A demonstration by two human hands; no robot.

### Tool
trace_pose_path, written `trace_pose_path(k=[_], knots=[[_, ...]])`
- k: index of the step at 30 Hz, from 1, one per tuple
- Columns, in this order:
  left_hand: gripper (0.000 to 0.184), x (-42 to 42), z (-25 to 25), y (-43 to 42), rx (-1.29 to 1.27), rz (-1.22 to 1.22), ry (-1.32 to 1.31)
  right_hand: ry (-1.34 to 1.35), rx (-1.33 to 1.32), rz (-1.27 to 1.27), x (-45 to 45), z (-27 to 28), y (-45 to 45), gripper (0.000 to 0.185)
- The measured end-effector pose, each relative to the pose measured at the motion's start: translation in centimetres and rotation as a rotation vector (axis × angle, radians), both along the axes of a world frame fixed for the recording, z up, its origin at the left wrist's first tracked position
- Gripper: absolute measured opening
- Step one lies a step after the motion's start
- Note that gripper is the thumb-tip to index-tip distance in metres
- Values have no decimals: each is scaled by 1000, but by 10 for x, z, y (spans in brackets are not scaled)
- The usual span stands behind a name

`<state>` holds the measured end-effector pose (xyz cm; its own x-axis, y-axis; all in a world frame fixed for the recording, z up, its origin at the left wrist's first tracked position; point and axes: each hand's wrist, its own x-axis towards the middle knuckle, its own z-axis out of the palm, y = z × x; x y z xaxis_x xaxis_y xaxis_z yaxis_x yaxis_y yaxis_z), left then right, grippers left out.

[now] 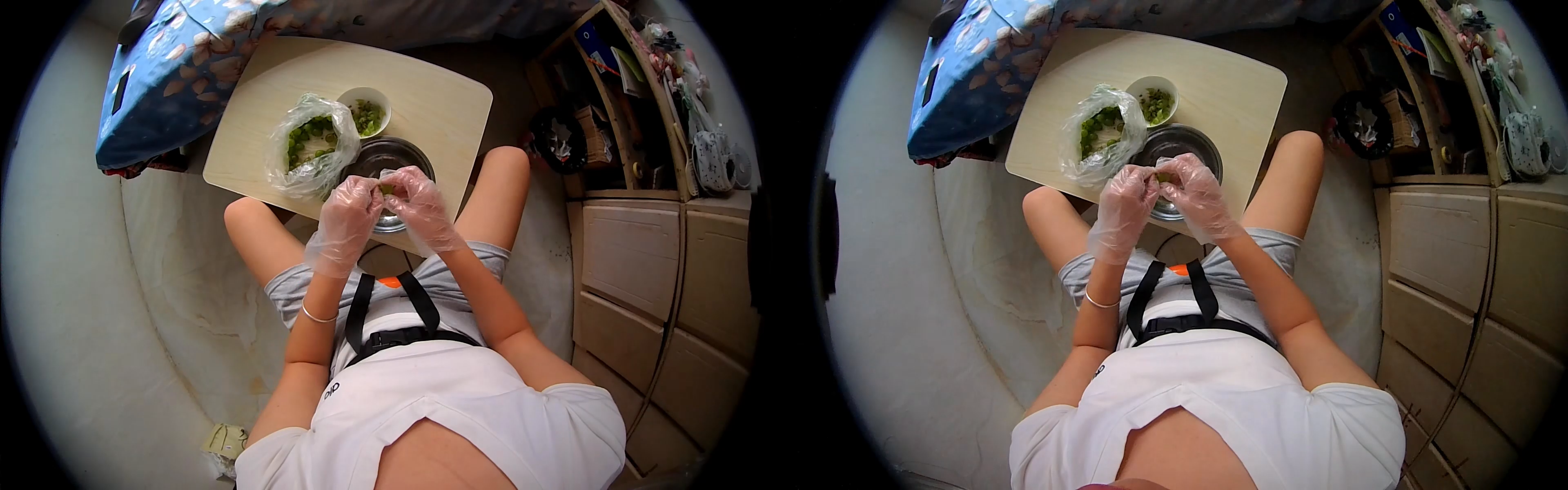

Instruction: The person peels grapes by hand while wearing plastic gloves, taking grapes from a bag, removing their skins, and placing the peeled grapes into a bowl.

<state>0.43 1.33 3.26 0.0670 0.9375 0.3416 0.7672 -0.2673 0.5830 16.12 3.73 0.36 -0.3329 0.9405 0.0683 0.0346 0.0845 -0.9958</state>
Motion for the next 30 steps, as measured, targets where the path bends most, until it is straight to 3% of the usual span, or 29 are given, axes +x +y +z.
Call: trace_pose_path(k=[1,5,7,9,10,12,18,22,24,30], knots=[[12,0,-3,0,0,-1,-1,-118,125,-12,0,4,0,28],[12,-9,-8,1,-16,-57,-165,-47,112,-2,2,-3,-1,25],[11,-13,-10,0,-70,-75,-247,94,-150,6,2,-6,-1,24],[12,-15,-14,-3,-335,-36,-586,219,-270,12,4,-8,-1,23],[12,-15,-14,-4,-335,-36,-586,345,-390,20,5,-8,-1,23],[15,-14,-13,-5,-488,-29,-866,472,-444,27,4,-13,0,24],[17,-14,-16,-5,-488,40,-936,829,-670,33,11,3,3,27],[13,-14,-3,-3,-438,109,-766,864,-722,104,17,7,5,32],[12,-11,7,-1,-124,19,-409,869,-724,130,17,2,6,34],[10,-1,19,0,5,-60,-200,677,-651,70,12,-5,2,29]])
